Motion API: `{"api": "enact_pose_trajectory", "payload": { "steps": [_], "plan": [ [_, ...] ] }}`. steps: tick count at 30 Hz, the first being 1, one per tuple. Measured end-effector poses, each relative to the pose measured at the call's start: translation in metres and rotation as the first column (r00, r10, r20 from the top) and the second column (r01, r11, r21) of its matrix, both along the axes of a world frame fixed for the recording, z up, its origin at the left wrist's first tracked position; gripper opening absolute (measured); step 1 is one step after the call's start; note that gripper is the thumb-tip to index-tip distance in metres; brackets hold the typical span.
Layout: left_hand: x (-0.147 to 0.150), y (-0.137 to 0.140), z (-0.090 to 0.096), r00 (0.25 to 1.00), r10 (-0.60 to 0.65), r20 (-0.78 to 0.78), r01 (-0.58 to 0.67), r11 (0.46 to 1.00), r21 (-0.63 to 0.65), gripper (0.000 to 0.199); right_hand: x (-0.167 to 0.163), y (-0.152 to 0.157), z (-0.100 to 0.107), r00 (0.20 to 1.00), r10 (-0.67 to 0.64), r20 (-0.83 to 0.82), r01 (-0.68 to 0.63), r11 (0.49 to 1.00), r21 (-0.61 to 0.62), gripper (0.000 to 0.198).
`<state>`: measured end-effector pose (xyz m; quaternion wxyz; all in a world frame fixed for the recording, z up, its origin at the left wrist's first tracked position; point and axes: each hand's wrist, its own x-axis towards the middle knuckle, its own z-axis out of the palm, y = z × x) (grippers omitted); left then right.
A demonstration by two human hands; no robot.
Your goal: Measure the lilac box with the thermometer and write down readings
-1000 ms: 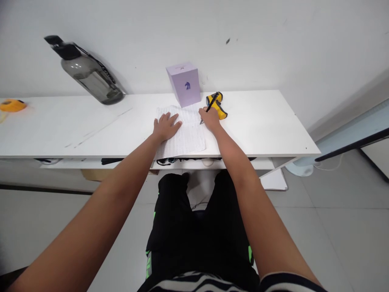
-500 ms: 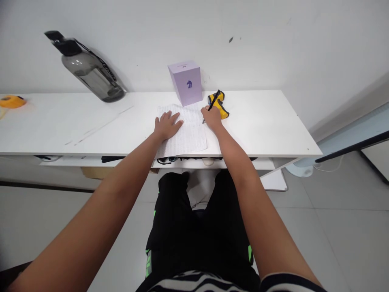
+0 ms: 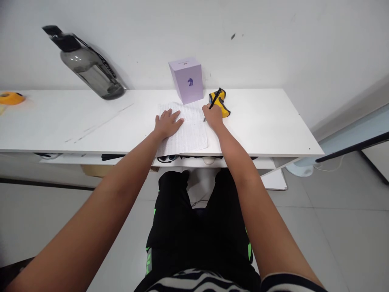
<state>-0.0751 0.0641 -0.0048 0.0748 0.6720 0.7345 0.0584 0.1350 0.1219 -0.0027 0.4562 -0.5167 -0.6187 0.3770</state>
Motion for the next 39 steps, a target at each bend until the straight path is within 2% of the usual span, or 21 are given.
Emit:
{"api": "enact_pose_trajectory", "payload": {
  "steps": [3,17,29,35,39],
  "plan": [
    [0.0001,0.0,-0.0002,1.0,-0.001,-0.003,0.001,1.0,0.0,0.071,-0.0013,-0.0004,-0.0004,0.996,-0.084,-0.011,0.085,0.995,0.046,0.023],
    [0.0002,0.0001,0.0001,1.0,0.009,0.001,-0.009,1.0,-0.004,0.071,-0.0003,-0.0069,0.0065,0.998,-0.038,0.06,0.038,0.999,0.0,0.032],
    [-0.0012,0.0012,-0.0022,1.0,0.001,-0.029,-0.001,1.0,0.009,0.071,-0.0003,-0.005,0.006,0.998,-0.043,0.038,0.044,0.999,-0.011,0.032],
    [-0.0009,0.0009,-0.0032,1.0,0.0,-0.02,0.0,1.0,0.022,0.071,0.001,-0.0066,0.004,1.0,0.012,0.025,-0.012,1.0,0.011,0.031],
    [-0.0004,0.0009,-0.0029,1.0,0.0,-0.022,0.001,1.0,0.02,0.071,-0.0001,-0.0091,0.0049,0.999,-0.007,0.052,0.005,1.0,0.026,0.032]
  ]
}}
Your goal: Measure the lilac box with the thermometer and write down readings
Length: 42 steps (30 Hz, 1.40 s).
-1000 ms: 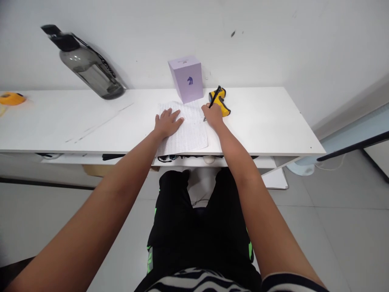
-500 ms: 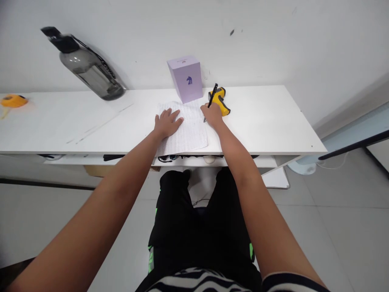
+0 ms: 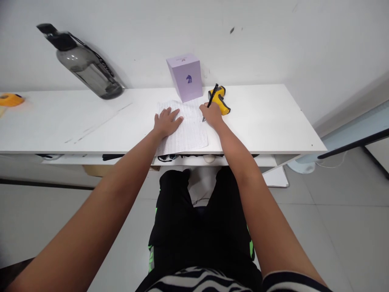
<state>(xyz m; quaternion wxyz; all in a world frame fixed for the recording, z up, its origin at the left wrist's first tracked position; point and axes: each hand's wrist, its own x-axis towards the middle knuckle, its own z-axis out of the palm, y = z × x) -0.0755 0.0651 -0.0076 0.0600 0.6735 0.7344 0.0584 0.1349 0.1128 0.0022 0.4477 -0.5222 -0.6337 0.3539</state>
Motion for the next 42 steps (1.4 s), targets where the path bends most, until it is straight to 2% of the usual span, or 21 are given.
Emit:
{"api": "enact_pose_trajectory", "payload": {
  "steps": [15,30,42],
  "plan": [
    [-0.0006,-0.0001,0.0004,1.0,0.003,0.019,-0.003,1.0,-0.002,0.071,-0.0004,0.0032,-0.0041,0.996,0.089,-0.008,-0.089,0.996,-0.003,0.032],
    [-0.0007,0.0003,0.0005,1.0,0.002,0.022,-0.002,1.0,-0.009,0.071,0.0001,0.0029,-0.0001,0.999,-0.015,0.032,0.015,1.0,-0.007,0.033],
    [-0.0002,0.0004,0.0008,1.0,0.005,0.013,-0.005,1.0,-0.006,0.07,0.0008,0.0031,-0.0013,0.999,0.051,0.013,-0.051,0.999,-0.014,0.032]
  ]
}}
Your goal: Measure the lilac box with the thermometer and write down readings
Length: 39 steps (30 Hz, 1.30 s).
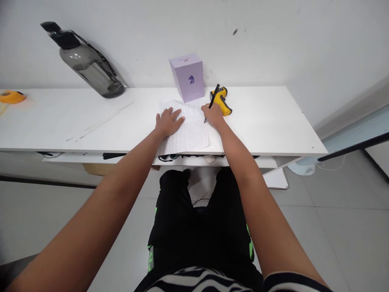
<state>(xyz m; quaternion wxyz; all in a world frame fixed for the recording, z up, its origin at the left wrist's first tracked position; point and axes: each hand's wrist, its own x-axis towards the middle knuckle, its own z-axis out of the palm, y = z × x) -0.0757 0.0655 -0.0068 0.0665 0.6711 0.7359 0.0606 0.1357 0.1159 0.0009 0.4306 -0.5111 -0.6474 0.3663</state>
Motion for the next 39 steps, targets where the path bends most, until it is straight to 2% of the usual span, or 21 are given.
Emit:
{"api": "enact_pose_trajectory", "payload": {
  "steps": [9,22,39],
  "plan": [
    [0.0004,-0.0005,0.0001,1.0,0.001,0.005,-0.001,1.0,0.002,0.07,0.0008,-0.0011,0.0007,0.999,0.047,0.014,-0.047,0.999,-0.005,0.029],
    [0.0003,-0.0006,0.0003,1.0,0.0,0.004,0.0,1.0,0.003,0.071,0.0005,-0.0038,0.0054,1.0,-0.024,0.017,0.024,1.0,-0.013,0.026],
    [0.0007,-0.0022,0.0023,1.0,-0.004,0.025,0.004,1.0,0.001,0.071,-0.0011,0.001,0.0019,0.996,-0.082,0.019,0.082,0.997,-0.003,0.033]
  ]
}}
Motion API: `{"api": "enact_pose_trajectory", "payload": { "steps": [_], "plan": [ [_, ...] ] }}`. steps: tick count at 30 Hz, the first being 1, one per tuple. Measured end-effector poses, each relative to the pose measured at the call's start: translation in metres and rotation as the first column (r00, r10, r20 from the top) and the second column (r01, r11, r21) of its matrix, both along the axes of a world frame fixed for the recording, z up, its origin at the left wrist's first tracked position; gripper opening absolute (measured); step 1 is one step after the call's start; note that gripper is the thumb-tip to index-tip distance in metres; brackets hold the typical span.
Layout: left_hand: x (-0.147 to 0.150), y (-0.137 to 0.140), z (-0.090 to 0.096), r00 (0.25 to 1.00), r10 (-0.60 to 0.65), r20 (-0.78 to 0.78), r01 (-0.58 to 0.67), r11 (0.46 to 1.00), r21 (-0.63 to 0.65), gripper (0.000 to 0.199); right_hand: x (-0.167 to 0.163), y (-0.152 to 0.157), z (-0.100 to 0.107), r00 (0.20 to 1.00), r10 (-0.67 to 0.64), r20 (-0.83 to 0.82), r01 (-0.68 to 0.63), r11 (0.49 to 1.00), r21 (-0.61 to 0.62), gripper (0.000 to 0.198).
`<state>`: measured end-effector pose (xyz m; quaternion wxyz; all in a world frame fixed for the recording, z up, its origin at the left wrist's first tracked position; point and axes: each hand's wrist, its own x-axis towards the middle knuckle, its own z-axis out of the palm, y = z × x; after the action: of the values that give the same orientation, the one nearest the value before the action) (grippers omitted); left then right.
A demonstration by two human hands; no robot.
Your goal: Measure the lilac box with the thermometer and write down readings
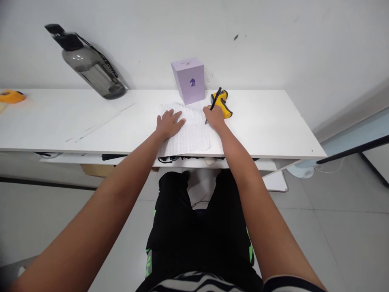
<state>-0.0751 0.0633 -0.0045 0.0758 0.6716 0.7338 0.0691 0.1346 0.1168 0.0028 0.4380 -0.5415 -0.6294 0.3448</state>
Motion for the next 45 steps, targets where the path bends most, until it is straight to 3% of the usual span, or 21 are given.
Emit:
{"api": "enact_pose_trajectory", "payload": {
  "steps": [14,30,45],
  "plan": [
    [0.0002,0.0005,-0.0014,1.0,0.004,0.007,-0.004,1.0,0.007,0.07,0.0027,0.0004,-0.0021,0.998,0.054,-0.023,-0.054,0.999,0.0,0.033],
    [0.0005,-0.0005,-0.0003,1.0,-0.006,0.012,0.006,1.0,0.005,0.07,0.0009,0.0011,-0.0002,1.0,-0.025,0.001,0.025,1.0,0.016,0.033],
    [-0.0009,0.0018,-0.0044,1.0,-0.001,-0.004,0.001,1.0,0.03,0.07,0.0038,-0.0035,0.0031,0.993,0.114,-0.013,-0.115,0.993,-0.025,0.032]
  ]
}}
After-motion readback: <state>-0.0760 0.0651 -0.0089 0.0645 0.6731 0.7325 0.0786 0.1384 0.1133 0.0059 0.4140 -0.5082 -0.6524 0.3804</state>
